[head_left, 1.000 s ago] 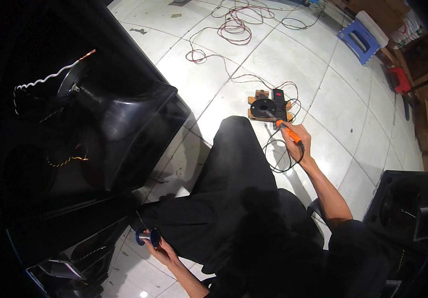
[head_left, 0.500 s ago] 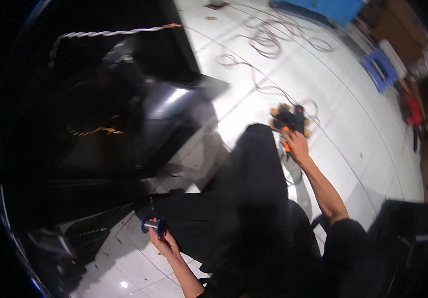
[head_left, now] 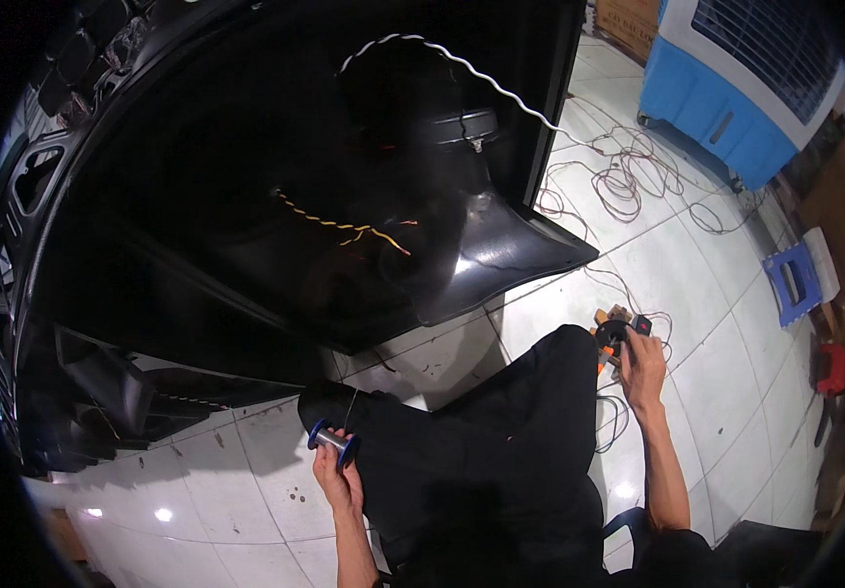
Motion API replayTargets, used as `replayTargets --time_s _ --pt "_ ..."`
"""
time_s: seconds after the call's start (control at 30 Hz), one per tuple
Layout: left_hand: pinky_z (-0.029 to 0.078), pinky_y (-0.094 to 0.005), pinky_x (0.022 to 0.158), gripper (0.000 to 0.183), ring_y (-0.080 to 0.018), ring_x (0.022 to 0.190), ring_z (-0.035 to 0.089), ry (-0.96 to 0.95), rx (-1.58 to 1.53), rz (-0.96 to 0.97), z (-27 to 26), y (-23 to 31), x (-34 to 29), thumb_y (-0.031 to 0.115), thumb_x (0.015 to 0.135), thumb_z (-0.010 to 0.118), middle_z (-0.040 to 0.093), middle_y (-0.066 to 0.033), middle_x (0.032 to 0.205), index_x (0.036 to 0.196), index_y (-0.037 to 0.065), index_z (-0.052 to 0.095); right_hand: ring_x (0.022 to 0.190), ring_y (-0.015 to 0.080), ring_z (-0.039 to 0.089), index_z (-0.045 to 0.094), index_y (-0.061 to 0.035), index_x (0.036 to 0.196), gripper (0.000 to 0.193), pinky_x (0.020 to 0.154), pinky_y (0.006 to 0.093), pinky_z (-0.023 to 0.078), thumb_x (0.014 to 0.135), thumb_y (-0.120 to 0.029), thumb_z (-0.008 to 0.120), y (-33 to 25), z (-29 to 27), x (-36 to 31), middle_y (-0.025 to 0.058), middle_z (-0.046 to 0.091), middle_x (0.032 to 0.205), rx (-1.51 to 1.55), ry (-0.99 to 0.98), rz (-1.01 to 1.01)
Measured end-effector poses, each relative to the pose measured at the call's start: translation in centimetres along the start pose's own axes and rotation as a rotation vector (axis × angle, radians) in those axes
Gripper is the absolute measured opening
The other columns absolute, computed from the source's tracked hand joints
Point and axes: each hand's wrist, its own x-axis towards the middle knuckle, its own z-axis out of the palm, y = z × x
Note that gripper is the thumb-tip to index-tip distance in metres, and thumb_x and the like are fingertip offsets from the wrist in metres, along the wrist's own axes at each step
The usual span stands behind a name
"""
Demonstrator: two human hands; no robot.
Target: The person sits on the floor and twists together the ends of several wires. They then use a soldering iron and solder wire to solder the connections on a black plastic housing, securing the wires in place.
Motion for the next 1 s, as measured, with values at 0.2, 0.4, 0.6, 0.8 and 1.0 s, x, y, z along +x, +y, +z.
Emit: replayTargets --time_s 0.2,0.4,0.6,0.8,1.0 --pt "0.054 -0.0361 0.098 0.039 -0.0256 0.102 0.066 0.005 -0.008 0.016 -0.7 0.0 0.0 0.014 0.097 0.065 0.064 -0.018 0.116 0.126 -0.007 0.052 0.096 0.031 0.06 0.068 -0.0015 0.111 0.038 0.082 0.0408 0.049 0.074 -0.001 0.077 -12.8 -5.2 7.2 0.0133 0.066 0.104 0.143 0.208 -0.371" --pt "0.055 -0.0375 0.097 0.038 -0.0258 0.102 0.066 -0.011 -0.026 0.02 -0.8 -0.6 0.3 0.012 0.096 0.066 0.064 -0.0181 0.115 0.126 -0.007 0.052 0.116 0.031 0.055 0.065 -0.0044 0.121 0.055 0.094 0.0427 0.044 0.068 -0.005 0.081 -21.6 -4.2 11.0 0.0128 0.062 0.125 0.147 0.235 -0.636" --pt "0.054 -0.0384 0.097 0.038 -0.0258 0.101 0.067 0.006 -0.03 0.036 -0.7 -0.8 0.0 0.011 0.095 0.067 0.064 -0.0182 0.114 0.125 -0.008 0.053 0.112 0.0288 0.059 0.066 0.0006 0.117 0.044 0.095 0.0418 0.045 0.074 -0.002 0.07 -23.0 -2.5 12.8 0.0139 0.064 0.117 0.118 0.296 -0.636" --pt "0.055 -0.0378 0.097 0.038 -0.0255 0.1 0.067 -0.012 -0.024 0.034 -1.0 -0.9 0.2 0.011 0.095 0.067 0.065 -0.0185 0.114 0.125 -0.008 0.053 0.101 0.0297 0.064 0.067 0.0028 0.111 0.04 0.088 0.0411 0.049 0.071 0.002 0.07 -23.3 -2.3 13.4 0.0141 0.067 0.108 0.174 0.349 -0.655" --pt "0.055 -0.0376 0.096 0.038 -0.0254 0.1 0.067 -0.008 -0.011 0.035 -0.9 -0.8 0.3 0.011 0.095 0.067 0.065 -0.0191 0.114 0.125 -0.009 0.052 0.099 0.0292 0.066 0.068 0.001 0.103 0.032 0.086 0.0416 0.051 0.071 0.004 0.07 -23.0 -1.7 14.2 0.0133 0.068 0.104 0.174 0.374 -0.659"
